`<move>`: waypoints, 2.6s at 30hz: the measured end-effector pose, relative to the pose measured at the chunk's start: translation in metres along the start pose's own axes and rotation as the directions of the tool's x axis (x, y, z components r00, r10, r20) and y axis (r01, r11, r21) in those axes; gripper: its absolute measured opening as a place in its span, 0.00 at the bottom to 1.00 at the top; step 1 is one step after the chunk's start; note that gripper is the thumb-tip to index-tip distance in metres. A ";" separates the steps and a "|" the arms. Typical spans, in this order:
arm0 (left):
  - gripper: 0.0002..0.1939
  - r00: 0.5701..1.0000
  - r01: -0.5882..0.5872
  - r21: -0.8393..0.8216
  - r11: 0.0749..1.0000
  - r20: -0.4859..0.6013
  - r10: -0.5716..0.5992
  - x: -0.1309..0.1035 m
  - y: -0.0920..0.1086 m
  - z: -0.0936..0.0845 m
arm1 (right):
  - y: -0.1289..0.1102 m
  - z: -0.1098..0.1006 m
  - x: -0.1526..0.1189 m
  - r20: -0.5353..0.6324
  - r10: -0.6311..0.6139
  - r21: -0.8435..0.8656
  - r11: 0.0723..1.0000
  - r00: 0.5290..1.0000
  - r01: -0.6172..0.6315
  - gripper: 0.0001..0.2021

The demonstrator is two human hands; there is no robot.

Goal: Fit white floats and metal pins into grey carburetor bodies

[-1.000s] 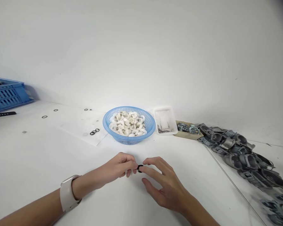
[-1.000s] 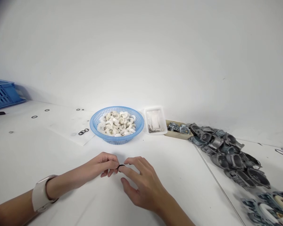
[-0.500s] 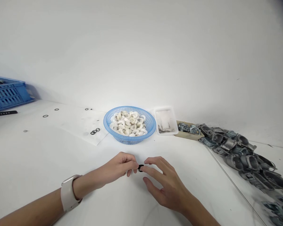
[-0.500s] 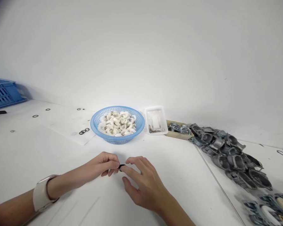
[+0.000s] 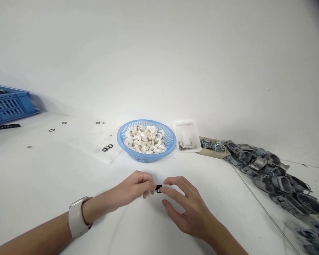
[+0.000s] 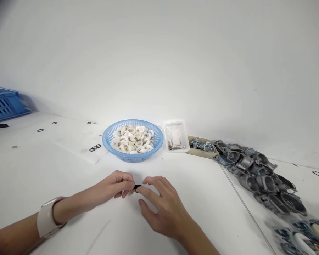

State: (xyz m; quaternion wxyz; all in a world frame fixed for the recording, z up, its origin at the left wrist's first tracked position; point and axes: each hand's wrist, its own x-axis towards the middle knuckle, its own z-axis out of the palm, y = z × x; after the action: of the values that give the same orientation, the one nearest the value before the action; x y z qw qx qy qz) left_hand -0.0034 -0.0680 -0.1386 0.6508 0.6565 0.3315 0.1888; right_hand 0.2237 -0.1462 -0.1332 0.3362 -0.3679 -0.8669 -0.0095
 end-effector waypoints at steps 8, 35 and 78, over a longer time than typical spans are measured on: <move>0.14 1.000 0.007 0.001 1.000 0.002 -0.007 0.000 0.002 0.001 | -0.002 0.001 0.000 0.014 -0.017 0.008 1.000 1.000 0.016 0.17; 0.14 1.000 -0.008 0.027 1.000 0.005 0.008 -0.001 -0.001 0.002 | 0.000 -0.004 0.001 -0.017 -0.020 -0.008 1.000 1.000 0.020 0.15; 0.12 1.000 -0.015 0.033 0.999 -0.005 0.015 0.002 -0.006 0.000 | 0.001 -0.001 0.000 0.026 -0.027 -0.017 0.999 0.999 0.027 0.17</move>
State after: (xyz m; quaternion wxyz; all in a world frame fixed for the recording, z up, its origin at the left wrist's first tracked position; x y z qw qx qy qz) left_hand -0.0029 -0.0674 -0.1452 0.6377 0.6691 0.3310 0.1899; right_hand 0.2248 -0.1461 -0.1324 0.3214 -0.3592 -0.8760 -0.0168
